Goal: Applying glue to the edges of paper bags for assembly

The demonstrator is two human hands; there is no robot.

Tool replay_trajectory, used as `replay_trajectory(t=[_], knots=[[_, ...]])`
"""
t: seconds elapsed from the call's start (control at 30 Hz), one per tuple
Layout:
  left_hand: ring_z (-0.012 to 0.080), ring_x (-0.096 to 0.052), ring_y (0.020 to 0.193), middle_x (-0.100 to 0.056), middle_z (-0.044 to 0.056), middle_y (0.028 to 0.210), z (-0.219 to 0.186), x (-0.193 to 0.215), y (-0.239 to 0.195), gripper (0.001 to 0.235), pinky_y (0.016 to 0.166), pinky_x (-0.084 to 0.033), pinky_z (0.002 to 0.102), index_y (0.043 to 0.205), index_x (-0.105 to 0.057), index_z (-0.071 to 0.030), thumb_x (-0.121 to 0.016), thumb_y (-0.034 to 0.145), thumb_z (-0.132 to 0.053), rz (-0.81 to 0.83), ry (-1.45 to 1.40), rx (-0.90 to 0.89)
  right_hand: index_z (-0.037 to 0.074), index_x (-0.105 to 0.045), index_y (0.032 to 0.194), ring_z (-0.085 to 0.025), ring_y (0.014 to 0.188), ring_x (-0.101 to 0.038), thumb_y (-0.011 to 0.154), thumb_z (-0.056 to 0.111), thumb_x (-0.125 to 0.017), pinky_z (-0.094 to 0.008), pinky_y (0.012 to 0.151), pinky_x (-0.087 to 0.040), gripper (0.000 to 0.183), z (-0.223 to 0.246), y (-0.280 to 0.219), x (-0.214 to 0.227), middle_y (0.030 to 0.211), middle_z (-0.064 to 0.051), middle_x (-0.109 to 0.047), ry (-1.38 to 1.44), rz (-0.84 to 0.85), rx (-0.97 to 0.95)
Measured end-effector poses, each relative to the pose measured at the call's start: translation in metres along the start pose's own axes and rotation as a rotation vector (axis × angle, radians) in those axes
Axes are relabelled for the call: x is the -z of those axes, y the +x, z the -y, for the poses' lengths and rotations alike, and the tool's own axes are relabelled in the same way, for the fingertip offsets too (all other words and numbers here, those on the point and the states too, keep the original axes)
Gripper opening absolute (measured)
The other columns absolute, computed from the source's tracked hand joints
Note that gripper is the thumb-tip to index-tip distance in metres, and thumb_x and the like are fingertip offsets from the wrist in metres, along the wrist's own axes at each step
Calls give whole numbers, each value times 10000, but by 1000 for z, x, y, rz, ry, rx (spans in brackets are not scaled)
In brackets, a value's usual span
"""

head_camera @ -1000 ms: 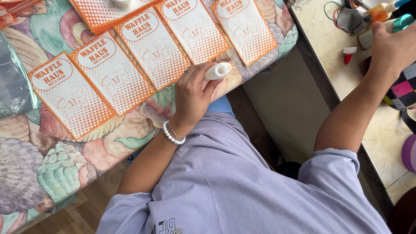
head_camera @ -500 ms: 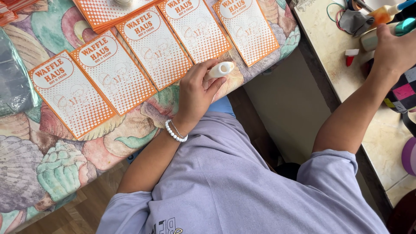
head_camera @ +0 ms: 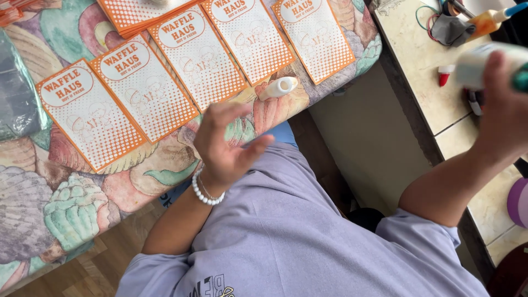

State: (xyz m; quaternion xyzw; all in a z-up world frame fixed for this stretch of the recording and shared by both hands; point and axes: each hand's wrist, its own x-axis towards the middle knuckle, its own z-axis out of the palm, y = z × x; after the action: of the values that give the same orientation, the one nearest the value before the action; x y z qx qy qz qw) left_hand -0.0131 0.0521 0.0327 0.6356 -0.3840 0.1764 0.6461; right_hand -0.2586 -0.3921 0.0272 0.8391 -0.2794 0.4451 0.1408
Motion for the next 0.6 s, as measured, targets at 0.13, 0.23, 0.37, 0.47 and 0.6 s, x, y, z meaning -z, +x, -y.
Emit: replay_trajectory(t=[0.13, 0.23, 0.37, 0.47, 0.6], knots=[[404, -659, 1200, -638, 211, 1305, -36, -14, -1, 842, 996, -578, 479, 1405, -550, -9, -899, 790, -466, 250, -55, 152, 30, -811, 1036, -311, 730, -650, 1064, 406, -1032, -383, 742, -462, 437, 158, 33, 64, 797, -72, -651, 375, 109, 201], [455, -613, 1205, -522, 290, 1354, -47, -37, -21, 1063, 948, -604, 445, 1535, -332, 55, -880, 782, -457, 333, -191, 253, 72, -785, 916, -304, 530, -593, 843, 317, -906, -346, 565, -438, 282, 241, 8, 67, 595, -50, -557, 689, 225, 185], [432, -639, 1099, -537, 251, 1236, -17, -34, -45, 816, 853, -606, 471, 1402, -451, 111, -909, 814, -220, 305, 19, 132, 111, -738, 822, -246, 445, -555, 768, 329, -853, -344, 504, -467, 252, 298, -3, 75, 574, -20, -554, 807, 236, 261], [408, -678, 1026, -620, 199, 1162, 0, -29, -63, 681, 803, -617, 468, 1283, -556, 101, -913, 748, -121, 300, 93, 104, 128, -690, 791, -179, 463, -562, 742, 436, -799, -328, 500, -464, 330, 315, -8, 76, 609, 4, -538, 801, 235, 473], [263, -702, 722, -606, 19, 845, 8, -19, -67, 414, 600, -585, 371, 1134, -651, -113, -680, 765, -300, 414, 89, 182, 104, -590, 711, -138, 388, -408, 831, 341, -694, -279, 452, -398, 285, 323, 2, 74, 558, 13, -382, 890, 189, 619]])
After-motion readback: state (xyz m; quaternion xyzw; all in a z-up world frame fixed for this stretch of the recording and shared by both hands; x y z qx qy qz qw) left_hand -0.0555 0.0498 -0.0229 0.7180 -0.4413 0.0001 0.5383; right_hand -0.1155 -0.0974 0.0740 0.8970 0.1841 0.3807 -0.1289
